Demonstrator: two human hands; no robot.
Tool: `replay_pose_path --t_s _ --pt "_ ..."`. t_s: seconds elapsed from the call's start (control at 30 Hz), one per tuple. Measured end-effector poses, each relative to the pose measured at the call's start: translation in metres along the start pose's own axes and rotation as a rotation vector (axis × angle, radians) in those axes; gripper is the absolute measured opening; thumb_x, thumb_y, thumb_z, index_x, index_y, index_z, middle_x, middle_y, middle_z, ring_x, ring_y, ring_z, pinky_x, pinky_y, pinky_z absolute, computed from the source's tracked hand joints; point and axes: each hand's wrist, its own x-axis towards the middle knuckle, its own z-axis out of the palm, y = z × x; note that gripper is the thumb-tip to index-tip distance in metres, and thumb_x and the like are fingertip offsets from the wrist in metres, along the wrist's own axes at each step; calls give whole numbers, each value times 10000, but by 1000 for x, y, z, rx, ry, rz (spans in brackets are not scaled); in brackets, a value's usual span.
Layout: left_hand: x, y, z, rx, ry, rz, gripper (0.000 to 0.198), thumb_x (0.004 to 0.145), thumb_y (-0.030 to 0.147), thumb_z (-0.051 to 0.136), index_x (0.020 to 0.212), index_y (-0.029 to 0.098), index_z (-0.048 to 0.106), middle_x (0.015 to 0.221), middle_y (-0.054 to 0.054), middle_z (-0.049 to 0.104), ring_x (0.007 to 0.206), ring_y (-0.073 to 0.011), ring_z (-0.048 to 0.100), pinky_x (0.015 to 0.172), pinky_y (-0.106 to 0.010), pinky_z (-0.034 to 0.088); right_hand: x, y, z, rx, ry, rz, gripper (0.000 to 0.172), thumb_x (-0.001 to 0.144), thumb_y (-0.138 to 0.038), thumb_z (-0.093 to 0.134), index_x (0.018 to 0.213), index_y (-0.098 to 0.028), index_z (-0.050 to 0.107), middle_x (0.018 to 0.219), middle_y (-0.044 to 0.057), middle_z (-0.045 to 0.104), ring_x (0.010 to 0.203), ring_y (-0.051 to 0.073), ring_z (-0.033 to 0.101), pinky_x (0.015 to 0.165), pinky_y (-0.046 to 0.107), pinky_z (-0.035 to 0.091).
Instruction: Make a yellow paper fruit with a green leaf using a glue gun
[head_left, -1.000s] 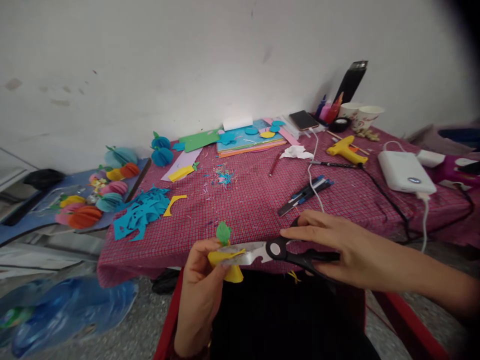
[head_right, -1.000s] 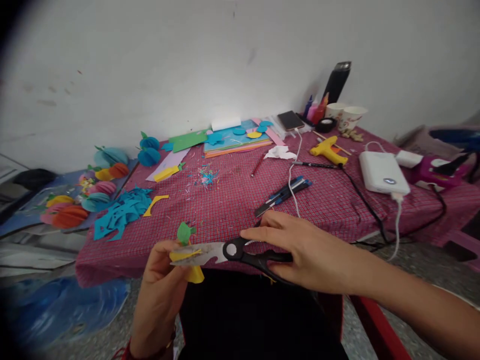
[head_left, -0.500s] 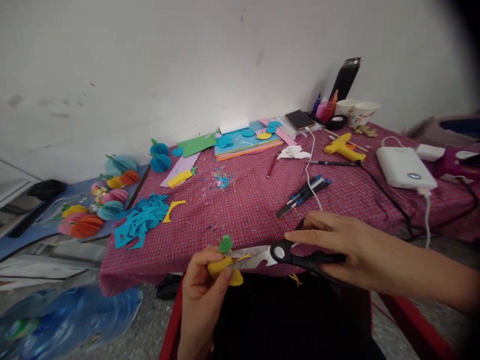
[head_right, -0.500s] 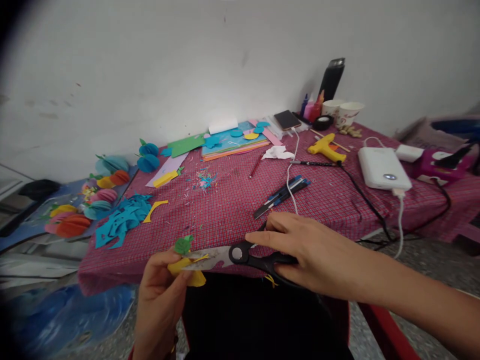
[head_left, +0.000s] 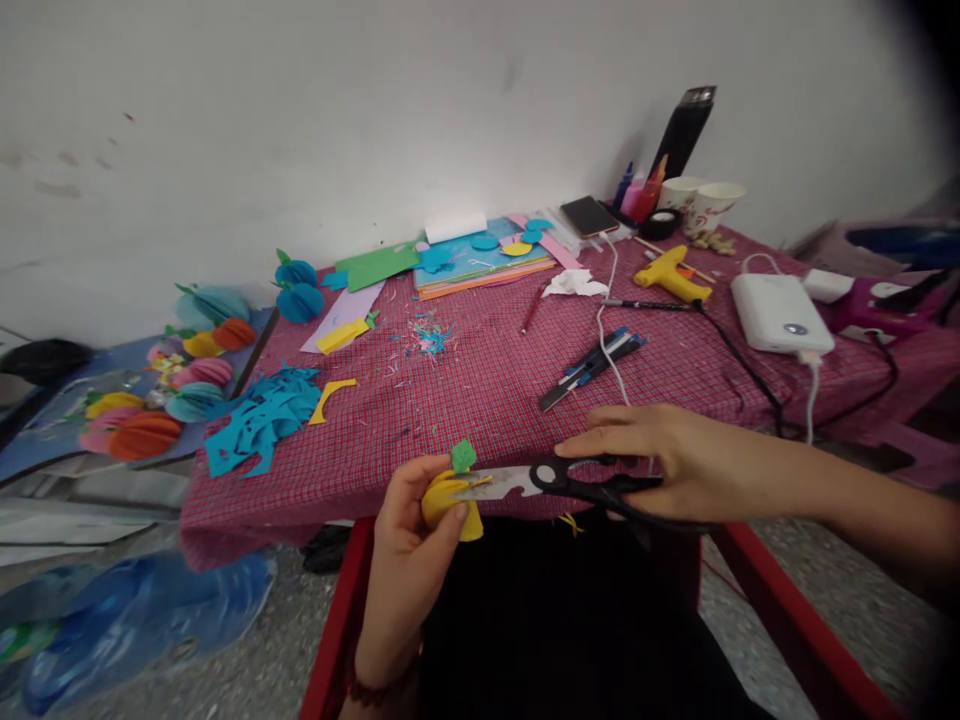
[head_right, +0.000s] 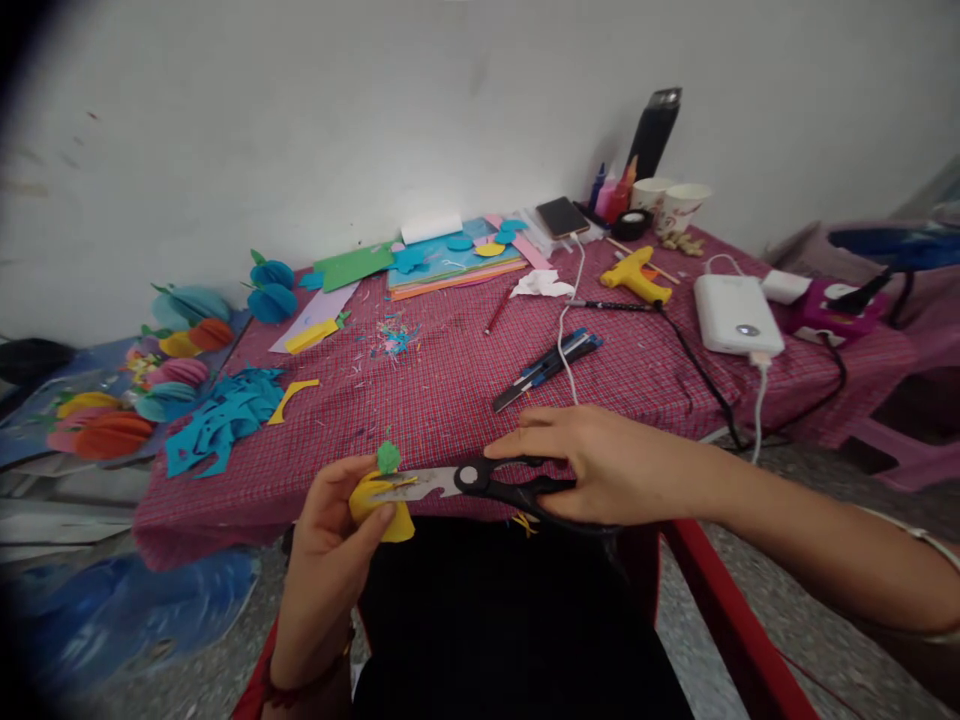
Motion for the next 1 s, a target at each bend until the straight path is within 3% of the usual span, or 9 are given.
replay_pose_path --t_s 0.2,0.43,0.67,0.83,1.0 --pt "-1 0 2 11 -29 -8 381 817 181 717 1158 310 610 1090 11 680 972 -125 652 818 -196 511 1 4 0 69 -40 -17 423 871 -207 635 1292 -240 610 1050 50 686 889 149 672 782 238 509" --pt "0 -2 5 -29 -55 -44 396 804 161 712 1162 289 601 1146 -18 672 1015 -160 642 836 -236 513 -8 8 4 -2 -7 3 543 805 -118 659 1327 -252 590 1074 59 684 869 157 681 750 235 512" --pt "4 -4 7 -70 -82 -67 410 776 114 698 1142 279 616 1150 -22 676 983 -154 649 813 -234 513 -12 9 4 -30 0 -14 549 804 -89 634 1328 -245 586 1025 49 685 808 138 677 685 212 503" --pt "7 -2 9 -79 -105 -70 402 764 99 691 1112 288 617 1108 -5 685 974 -144 655 783 -213 512 -11 3 2 -54 -32 66 545 796 -121 658 1316 -262 576 1113 58 656 922 173 675 774 253 524" --pt "8 -3 13 -99 -137 -82 411 768 97 683 1132 271 606 1120 -25 683 951 -146 660 766 -215 513 -10 0 2 -65 -44 94 573 791 -134 662 1333 -290 557 1094 47 641 904 173 671 760 268 521"
